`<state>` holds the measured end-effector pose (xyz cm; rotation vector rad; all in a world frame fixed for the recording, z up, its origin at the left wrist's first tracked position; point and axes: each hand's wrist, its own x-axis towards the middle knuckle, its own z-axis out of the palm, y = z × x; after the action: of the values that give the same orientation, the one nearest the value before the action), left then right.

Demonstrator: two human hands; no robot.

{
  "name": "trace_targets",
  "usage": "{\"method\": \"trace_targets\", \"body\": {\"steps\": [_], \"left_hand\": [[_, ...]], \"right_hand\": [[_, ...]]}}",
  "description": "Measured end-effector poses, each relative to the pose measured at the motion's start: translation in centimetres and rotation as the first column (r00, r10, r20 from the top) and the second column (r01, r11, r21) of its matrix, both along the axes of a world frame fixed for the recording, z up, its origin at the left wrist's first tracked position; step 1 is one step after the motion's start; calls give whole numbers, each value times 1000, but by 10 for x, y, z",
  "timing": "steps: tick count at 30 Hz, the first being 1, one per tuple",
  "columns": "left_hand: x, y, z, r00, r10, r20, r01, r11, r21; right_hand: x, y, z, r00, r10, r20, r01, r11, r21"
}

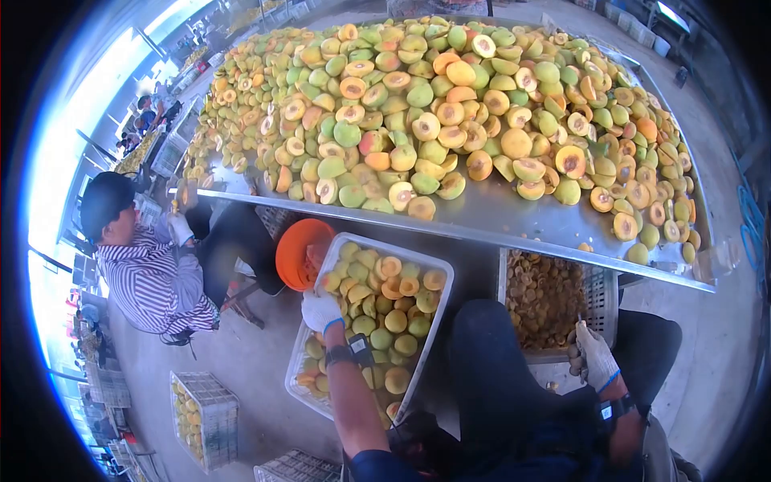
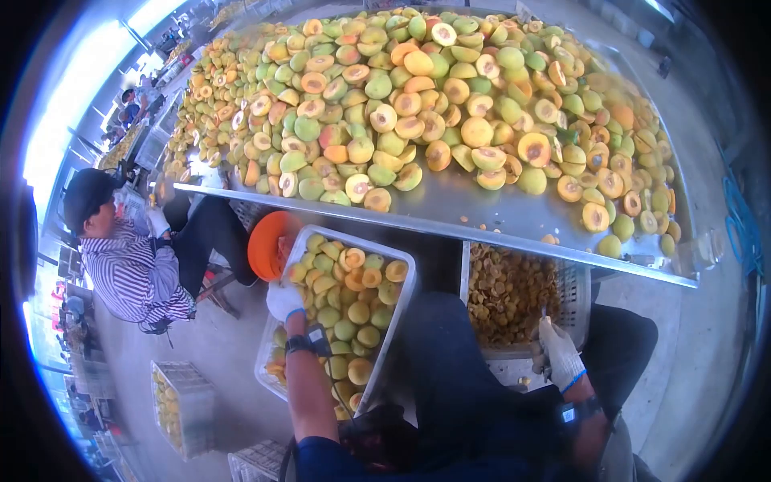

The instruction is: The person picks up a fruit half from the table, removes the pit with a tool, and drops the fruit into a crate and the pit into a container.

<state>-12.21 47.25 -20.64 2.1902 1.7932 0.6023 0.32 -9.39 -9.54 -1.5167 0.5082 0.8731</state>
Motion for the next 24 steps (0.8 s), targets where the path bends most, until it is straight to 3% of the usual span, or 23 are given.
{"method": "trace_targets", "body": {"steps": [2, 4, 5, 7, 11, 14, 19, 21, 24], "left_hand": [[-7, -2, -4, 996, -83, -31, 84, 995, 57], [-10, -1, -6, 941, -337, -41, 338, 915, 220], [-8, 0, -6, 942, -334, -41, 335, 917, 215], [-7, 6, -10, 837, -545, -55, 541, 807, 237], [-9, 3, -18, 863, -497, -90, 504, 857, 109], [-1, 6, -33, 867, -457, -199, 487, 861, 144], [4, 19, -38, 863, -475, -171, 500, 851, 159], [7, 27, -32, 849, -470, -241, 478, 878, -27], [10, 25, -25, 830, -480, -284, 491, 870, -34]], "right_hand": [[2, 4, 0, 1000, -1, -19, 1, 1000, -6], [3, 5, -4, 999, -2, -32, 1, 1000, -7], [2, 4, -9, 1000, 14, -25, -15, 1000, -24], [1, 7, -11, 999, 36, -23, -37, 998, -43], [-2, 18, -10, 998, 35, -46, -37, 998, -44], [-4, 21, -9, 997, 47, -64, -52, 996, -70], [-1, 21, -11, 995, 46, -91, -48, 999, -25], [-2, 26, -6, 996, 56, -64, -56, 998, 6], [-1, 28, 2, 993, 121, -12, -122, 991, -59]]}}
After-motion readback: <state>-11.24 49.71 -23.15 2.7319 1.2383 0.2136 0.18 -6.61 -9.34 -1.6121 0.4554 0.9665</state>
